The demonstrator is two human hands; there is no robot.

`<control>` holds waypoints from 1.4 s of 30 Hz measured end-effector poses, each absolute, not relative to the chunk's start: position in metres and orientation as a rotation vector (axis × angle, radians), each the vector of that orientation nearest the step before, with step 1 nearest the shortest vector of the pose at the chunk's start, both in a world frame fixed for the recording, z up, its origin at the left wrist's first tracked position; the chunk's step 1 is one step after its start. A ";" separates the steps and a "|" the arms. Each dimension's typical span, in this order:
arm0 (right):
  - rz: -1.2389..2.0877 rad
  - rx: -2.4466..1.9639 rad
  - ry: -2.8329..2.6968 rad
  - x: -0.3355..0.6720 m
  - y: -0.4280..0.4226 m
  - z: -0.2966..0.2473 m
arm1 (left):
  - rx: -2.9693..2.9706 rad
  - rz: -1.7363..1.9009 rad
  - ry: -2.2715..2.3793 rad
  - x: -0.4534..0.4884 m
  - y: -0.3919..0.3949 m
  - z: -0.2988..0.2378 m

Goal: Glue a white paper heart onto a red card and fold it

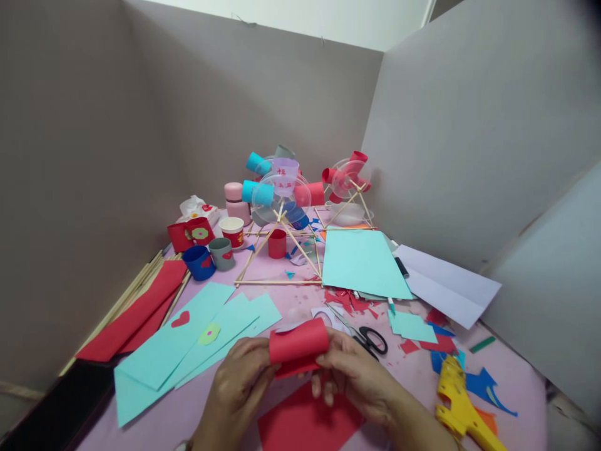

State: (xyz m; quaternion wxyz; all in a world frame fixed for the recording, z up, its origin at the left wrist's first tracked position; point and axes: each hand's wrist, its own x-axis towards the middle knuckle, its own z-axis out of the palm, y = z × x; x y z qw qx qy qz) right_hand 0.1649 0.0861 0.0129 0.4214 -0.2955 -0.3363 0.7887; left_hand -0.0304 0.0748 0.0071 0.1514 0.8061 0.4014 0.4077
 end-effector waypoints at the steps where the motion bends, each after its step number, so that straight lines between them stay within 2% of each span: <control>1: 1.964 -0.753 -0.834 0.165 0.087 0.013 | 2.357 1.159 1.134 -0.030 0.074 0.009; 8: 1.907 -0.866 -0.741 0.162 0.088 0.012 | 2.683 1.072 0.973 -0.027 0.075 0.017; 13: 1.932 -0.905 -0.830 0.162 0.087 0.010 | 2.540 1.235 1.002 -0.025 0.074 0.013; 19: 1.231 -1.067 -1.225 0.171 0.085 0.013 | 1.915 1.258 1.283 -0.024 0.071 0.009; 24: 1.106 -1.001 -1.522 0.166 0.082 0.013 | 1.467 1.176 1.185 -0.017 0.070 0.009; 30: 1.105 -1.028 -1.553 0.164 0.081 0.013 | 1.131 1.091 1.107 -0.014 0.072 0.010; 36: 1.099 -1.110 -1.594 0.165 0.081 0.013 | 1.115 1.119 1.146 -0.011 0.071 0.018; 42: 1.362 -1.068 -1.417 0.165 0.080 0.013 | 1.264 1.082 1.131 -0.013 0.066 0.015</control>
